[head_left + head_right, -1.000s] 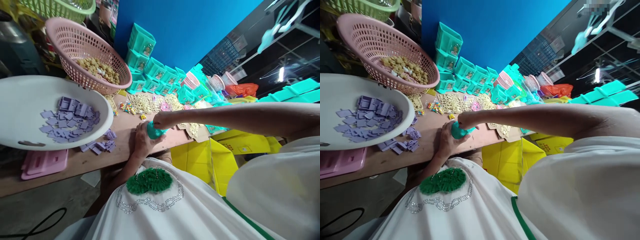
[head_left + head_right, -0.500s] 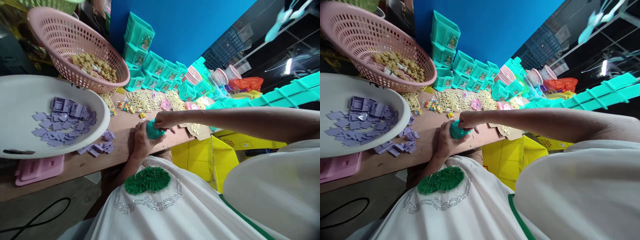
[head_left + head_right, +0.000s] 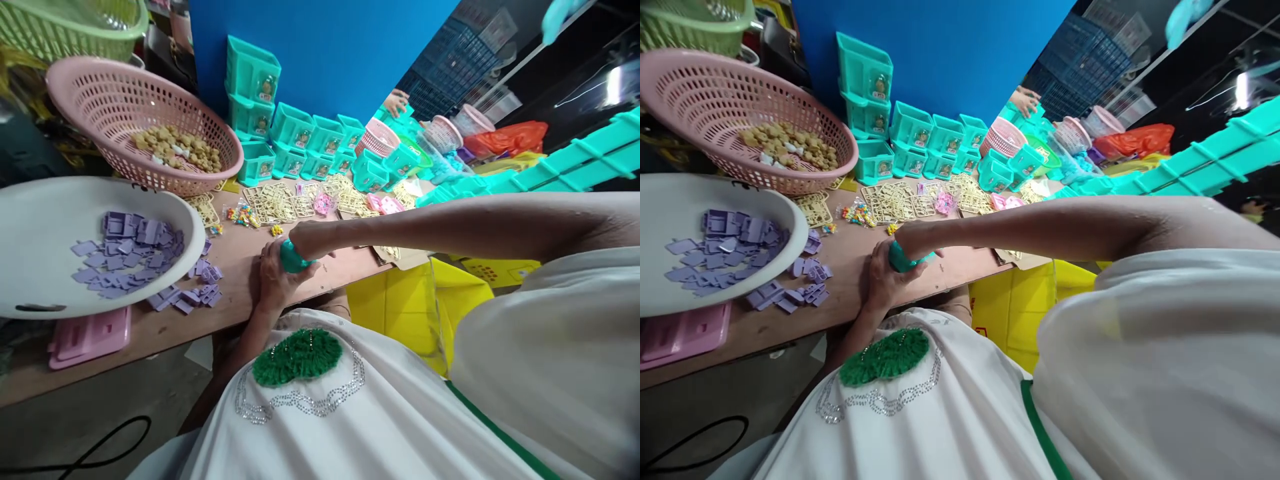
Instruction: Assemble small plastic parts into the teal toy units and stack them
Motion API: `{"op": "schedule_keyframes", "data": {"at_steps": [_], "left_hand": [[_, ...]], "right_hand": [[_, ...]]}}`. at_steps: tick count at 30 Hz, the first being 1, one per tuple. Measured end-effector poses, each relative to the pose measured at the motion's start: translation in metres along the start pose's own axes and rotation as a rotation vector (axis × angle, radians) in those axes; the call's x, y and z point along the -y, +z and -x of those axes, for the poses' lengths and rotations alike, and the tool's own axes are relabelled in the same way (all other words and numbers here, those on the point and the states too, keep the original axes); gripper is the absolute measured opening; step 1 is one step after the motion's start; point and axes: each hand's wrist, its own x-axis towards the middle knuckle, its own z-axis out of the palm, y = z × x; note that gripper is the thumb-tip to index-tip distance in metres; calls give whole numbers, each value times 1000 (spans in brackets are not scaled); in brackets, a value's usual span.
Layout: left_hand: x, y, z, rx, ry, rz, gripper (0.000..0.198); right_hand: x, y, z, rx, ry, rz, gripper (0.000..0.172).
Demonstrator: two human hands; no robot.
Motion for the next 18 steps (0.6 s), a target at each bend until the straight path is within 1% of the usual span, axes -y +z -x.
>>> {"op": "schedule_keyframes", "data": {"at_steps": [2,3,4,5,6,7,8,9,11,12,13,14,16,18], "left_hand": [[-1,-1,-1,18,-42,15,67],[-1,-2,-1,27,-68,18,67],[-2,-3,-2,34,-91,23,68],[-3,-5,-2,39,-112,31,68],[-4,-6,-3,45,-129,46,68],[-6,-8,-3,53,-143,64,68],[-9,-10,-2,66,-153,85,68],[-11,-11,-1,81,-159,104,67],[-12,-11,2,123,-159,120,69],[-10,-10,3,151,-151,131,70],[-7,-7,4,170,-121,142,70],[-4,-3,5,178,-83,124,69],[2,4,6,102,-2,73,70],[4,10,7,57,116,29,75]], "right_hand": [[-13,0,7,-29,-30,-34,22],[-22,1,11,-68,-45,-78,27],[-33,2,16,-141,-60,-146,31],[-44,5,20,-243,-75,-219,31],[-55,8,25,-363,-96,-289,28],[-65,13,29,-474,-134,-344,23],[-74,19,32,-557,-193,-375,22],[-81,26,35,-600,-271,-377,27],[-92,40,34,-592,-469,-349,44],[-97,46,31,-584,-553,-330,47],[-102,51,27,-583,-607,-305,48],[-106,55,23,-602,-636,-271,50],[-115,62,16,-663,-661,-226,50],[-120,71,13,-724,-671,-231,49]]}}
